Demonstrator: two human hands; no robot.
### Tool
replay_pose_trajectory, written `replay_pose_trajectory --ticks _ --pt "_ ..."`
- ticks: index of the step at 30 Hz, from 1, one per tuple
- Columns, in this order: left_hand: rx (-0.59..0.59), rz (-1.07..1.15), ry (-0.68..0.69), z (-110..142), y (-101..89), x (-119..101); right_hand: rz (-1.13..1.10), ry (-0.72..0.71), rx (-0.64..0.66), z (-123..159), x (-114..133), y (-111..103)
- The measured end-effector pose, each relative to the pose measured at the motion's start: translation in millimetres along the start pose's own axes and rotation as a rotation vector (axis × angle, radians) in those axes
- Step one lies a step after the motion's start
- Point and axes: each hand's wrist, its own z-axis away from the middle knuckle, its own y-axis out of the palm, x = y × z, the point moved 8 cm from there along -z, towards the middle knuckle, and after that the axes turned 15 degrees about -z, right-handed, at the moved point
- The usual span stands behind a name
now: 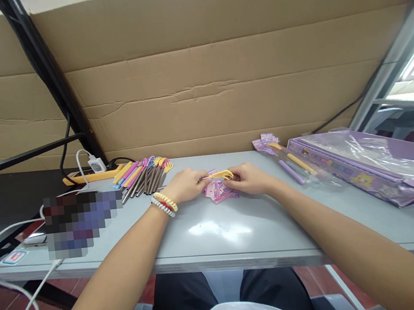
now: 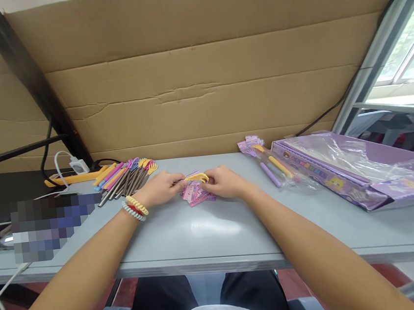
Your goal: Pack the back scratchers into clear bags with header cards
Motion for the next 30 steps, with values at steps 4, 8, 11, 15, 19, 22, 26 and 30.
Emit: replay_pose_trajectory --ticks 4,8,11,15,19,22,26,30 --pt "0.013 -0.039 0.008 -1.0 2.2 -0.9 0.015 0.008 -0.014 0.1 0.1 -1.2" --pt "0.017 -0.009 0.041 -2.3 5.5 -2.2 0.03 0.02 -0.014 0.0 1.0 -1.4" --pt "-0.004 0.01 0.089 -3.3 8.1 -4.4 0.033 0.015 -0.007 -0.3 1.6 -0.7" --pt "-0.045 -0.023 0.118 -4.5 8.5 -6.4 0.032 0.01 -0.009 -0.5 0.7 -0.5" --pt "-0.046 -0.021 0.125 -4.5 8.4 -7.9 0.031 0.026 -0.005 -0.4 -1.7 -0.1" --pt "-0.03 -0.013 0.13 -4.1 9.3 -8.6 0.032 0.028 -0.002 -0.4 -2.1 0.1" --pt "-0.007 0.023 0.147 -3.5 10.1 -10.3 0.037 0.023 0.005 -0.4 -2.0 0.7" --pt "0.004 0.048 0.154 -2.4 7.9 -11.8 0.039 0.029 0.02 -0.5 -2.1 1.7"
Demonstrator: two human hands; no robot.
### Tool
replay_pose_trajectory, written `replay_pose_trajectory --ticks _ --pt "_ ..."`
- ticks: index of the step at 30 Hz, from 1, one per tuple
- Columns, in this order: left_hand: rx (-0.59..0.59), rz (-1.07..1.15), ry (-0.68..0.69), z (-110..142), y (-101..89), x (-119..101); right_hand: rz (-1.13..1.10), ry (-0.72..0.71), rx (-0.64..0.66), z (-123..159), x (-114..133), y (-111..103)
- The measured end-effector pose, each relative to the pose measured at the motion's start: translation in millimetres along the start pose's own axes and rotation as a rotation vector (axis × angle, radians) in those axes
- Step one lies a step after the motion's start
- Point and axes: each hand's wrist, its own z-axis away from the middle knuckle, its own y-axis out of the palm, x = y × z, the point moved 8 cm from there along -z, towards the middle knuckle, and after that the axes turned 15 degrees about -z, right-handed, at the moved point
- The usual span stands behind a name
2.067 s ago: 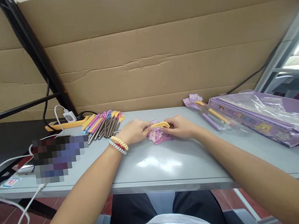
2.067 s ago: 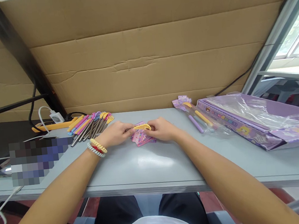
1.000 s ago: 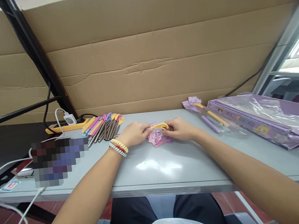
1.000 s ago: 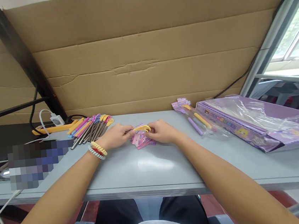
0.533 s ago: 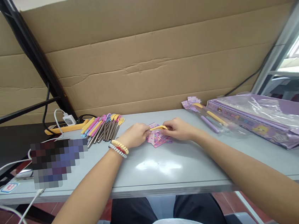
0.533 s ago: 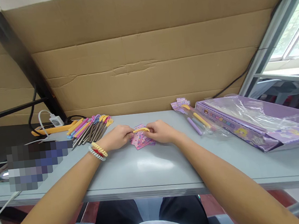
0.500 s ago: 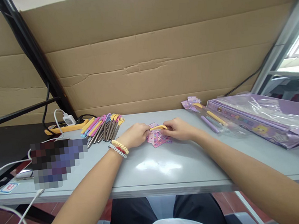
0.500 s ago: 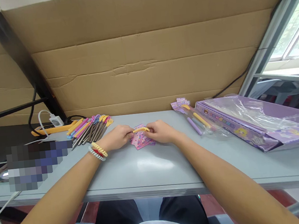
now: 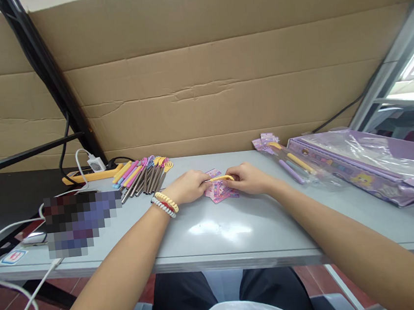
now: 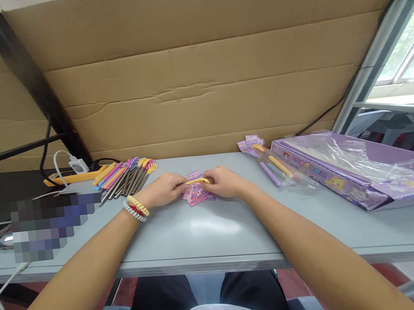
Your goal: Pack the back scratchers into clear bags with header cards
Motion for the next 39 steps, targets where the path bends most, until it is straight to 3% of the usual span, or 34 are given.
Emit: replay_pose_trajectory --ticks 39 --pt "0.121 0.008 -0.064 1.2 12.8 7.0 0.03 0.085 0.103 1.4 -4.1 5.6"
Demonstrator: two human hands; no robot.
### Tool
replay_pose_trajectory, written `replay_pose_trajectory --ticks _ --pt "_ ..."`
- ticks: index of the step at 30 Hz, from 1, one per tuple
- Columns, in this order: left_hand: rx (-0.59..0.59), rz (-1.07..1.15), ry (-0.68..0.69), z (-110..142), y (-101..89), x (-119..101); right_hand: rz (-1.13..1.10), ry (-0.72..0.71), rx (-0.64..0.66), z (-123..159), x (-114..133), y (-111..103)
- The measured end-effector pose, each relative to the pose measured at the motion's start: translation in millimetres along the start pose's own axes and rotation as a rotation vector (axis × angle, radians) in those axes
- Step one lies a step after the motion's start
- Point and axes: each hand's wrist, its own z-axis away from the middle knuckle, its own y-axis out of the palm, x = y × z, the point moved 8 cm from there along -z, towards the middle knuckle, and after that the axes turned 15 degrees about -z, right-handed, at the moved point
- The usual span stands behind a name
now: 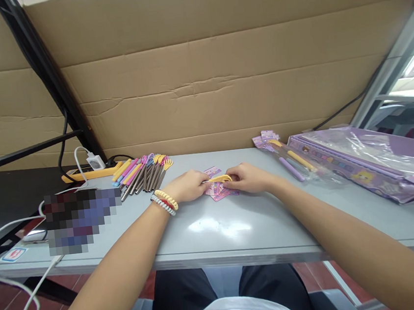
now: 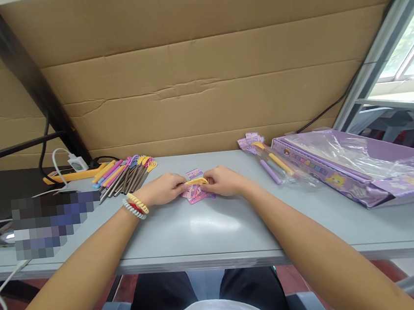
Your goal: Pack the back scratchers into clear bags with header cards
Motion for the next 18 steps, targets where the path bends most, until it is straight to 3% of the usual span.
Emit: replay_pose_trajectory --ticks 13,18 --pt "0.035 0.006 -0.008 -0.2 2.3 0.3 0.053 0.025 0.01 -0.4 -3.8 1.4" --pt "-0.013 -0.03 -0.017 -1.6 -0.3 1.0 0.026 -0.011 -0.003 -0.1 -0.1 0.4"
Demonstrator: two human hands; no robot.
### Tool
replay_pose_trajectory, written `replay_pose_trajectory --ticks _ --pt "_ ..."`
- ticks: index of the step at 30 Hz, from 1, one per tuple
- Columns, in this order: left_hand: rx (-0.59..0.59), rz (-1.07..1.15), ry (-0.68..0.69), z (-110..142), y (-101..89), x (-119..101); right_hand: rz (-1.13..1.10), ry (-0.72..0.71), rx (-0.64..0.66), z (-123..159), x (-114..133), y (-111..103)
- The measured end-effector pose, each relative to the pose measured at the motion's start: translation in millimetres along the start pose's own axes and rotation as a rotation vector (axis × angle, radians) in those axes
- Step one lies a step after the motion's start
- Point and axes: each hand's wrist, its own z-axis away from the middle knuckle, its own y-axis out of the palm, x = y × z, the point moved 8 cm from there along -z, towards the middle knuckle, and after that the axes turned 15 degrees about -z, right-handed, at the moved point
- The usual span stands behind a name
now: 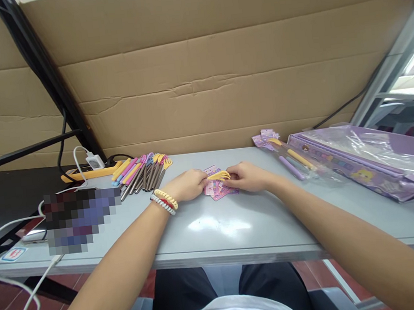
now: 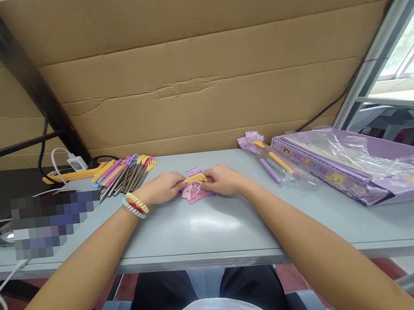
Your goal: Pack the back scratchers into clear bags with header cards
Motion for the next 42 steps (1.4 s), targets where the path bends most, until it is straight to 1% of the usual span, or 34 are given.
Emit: replay_pose_trajectory --ticks 3,13,24,30,36,42 --pt "-0.022 -0.002 0.002 0.0 -2.5 -0.5 -0.006 -0.016 -0.005 0.5 1.8 -0.6" --pt "-0.027 0.038 0.036 2.2 -8.9 -5.4 -0.009 -0.013 0.003 -0.1 2.3 -1.0" --pt "0.048 0.046 -0.026 5.7 -7.0 -3.5 -0.032 -0.012 0.002 0.1 1.3 -0.1" --pt "0.013 -0.008 -0.016 2.5 -5.3 -2.4 -0.017 -0.013 0.012 -0.4 -0.6 0.7" --pt "0.043 -0.036 -0.036 0.7 3.2 2.8 -0.013 -0.012 0.004 0.2 1.1 0.1" --pt "0.038 -0.047 -0.022 0.7 0.9 -0.4 -0.002 0.0 0.012 -0.1 -1.2 0.2"
